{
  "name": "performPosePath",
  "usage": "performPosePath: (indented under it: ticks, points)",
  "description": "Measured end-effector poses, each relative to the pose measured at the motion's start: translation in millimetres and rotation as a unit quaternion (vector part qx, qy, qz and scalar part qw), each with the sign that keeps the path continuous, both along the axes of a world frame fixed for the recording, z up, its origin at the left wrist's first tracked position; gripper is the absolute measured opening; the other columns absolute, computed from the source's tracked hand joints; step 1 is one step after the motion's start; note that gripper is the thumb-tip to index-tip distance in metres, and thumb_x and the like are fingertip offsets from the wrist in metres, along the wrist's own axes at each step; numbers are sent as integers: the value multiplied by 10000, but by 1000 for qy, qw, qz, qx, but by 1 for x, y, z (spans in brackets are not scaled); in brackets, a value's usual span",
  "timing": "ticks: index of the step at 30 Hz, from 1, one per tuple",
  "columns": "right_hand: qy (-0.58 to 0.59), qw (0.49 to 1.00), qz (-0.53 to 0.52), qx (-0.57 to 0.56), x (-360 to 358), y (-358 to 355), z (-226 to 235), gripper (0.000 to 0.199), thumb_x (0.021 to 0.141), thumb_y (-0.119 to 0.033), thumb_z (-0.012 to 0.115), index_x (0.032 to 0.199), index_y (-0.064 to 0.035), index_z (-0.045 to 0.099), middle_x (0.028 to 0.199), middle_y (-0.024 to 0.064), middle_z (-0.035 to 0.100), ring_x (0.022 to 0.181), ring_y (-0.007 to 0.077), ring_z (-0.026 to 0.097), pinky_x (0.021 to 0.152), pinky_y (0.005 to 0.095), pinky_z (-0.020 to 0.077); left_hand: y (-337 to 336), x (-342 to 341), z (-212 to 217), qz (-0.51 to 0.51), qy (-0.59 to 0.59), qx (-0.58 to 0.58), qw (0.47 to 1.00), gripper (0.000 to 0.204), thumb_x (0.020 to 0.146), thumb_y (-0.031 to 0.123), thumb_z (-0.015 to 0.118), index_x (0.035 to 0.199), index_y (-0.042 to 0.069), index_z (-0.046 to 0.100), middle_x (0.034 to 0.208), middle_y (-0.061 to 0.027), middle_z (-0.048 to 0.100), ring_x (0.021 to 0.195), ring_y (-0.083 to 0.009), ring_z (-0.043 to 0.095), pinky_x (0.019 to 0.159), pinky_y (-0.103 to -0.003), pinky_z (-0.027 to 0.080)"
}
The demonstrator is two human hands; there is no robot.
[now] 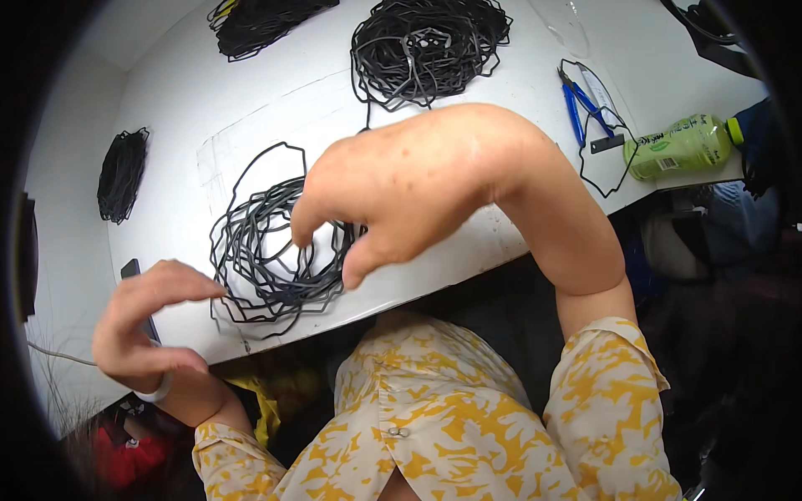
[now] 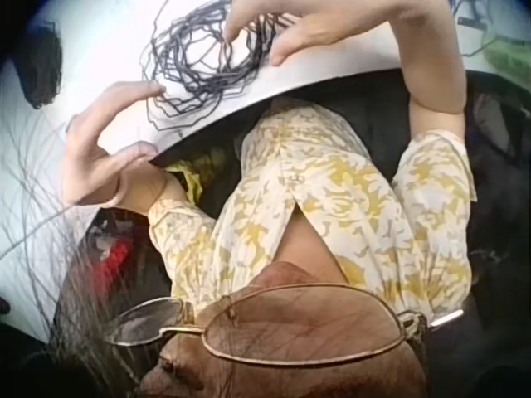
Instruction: The person stretches and untangles black rubber rings by hand across the table, separates them, and stacks and aligns them together into a bundle.
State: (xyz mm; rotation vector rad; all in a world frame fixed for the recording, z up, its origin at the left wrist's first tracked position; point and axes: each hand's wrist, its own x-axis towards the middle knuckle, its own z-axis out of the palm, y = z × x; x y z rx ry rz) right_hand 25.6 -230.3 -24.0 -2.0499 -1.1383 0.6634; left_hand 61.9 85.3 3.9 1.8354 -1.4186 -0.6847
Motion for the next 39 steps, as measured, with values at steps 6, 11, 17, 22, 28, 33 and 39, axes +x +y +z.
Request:
performPosePath:
  ticks: [6,11,17,22,28,33,39]
  points:
    - [87,990,-108,25,26,-24,-18,406,803,-256,717,1088,25,647,996,154,692,930,240,662,821,349,513,-6,39,-60,301,172,-20,938,412,803,95,716,1164,-51,580,1045,-98,643,988,-160,598,883,-282,459]
    - [-9,964,-257,66,35,-32,-46,302,809,-138,697,1076,-3,658,926,69,698,822,135,626,720,291,509,-2,40,-85,355,94,46,929,359,834,61,692,1166,-29,590,1049,-74,618,944,-107,562,847,-246,460]
    - [-172,944,-277,-50,29,-27,-59,306,723,-43,680,1025,7,666,941,98,666,955,231,579,851,308,478,-24,30,-90,378,10,113,919,443,755,65,750,1161,-18,596,906,-3,544,769,-79,476,728,-216,436]
    - [-205,933,-275,-106,28,-14,-68,168,719,-10,668,884,-32,688,876,86,613,1007,260,529,872,333,466,-30,20,-92,377,-27,116,919,285,703,14,747,929,-3,574,825,-19,535,748,-115,465,700,-240,415]
    - [-230,929,-261,-126,29,-11,-75,40,732,-18,632,720,-44,660,848,75,615,965,251,533,846,342,475,-30,23,-96,345,48,63,935,177,772,-15,667,895,-1,539,857,-21,535,780,-87,477,714,-221,409]
    - [-249,924,-261,-129,29,-11,-72,61,728,-12,598,704,-34,648,821,83,614,948,254,539,840,342,473,-27,22,-95,372,160,50,913,96,864,-9,603,922,-1,527,874,-1,533,783,-57,481,713,-194,403]
    - [-229,932,-263,-100,30,-14,-68,62,692,-16,580,708,-19,639,697,127,615,809,295,586,779,376,490,-35,19,-93,390,179,50,902,213,849,21,655,1023,-14,536,869,-1,540,769,-64,495,715,-202,417]
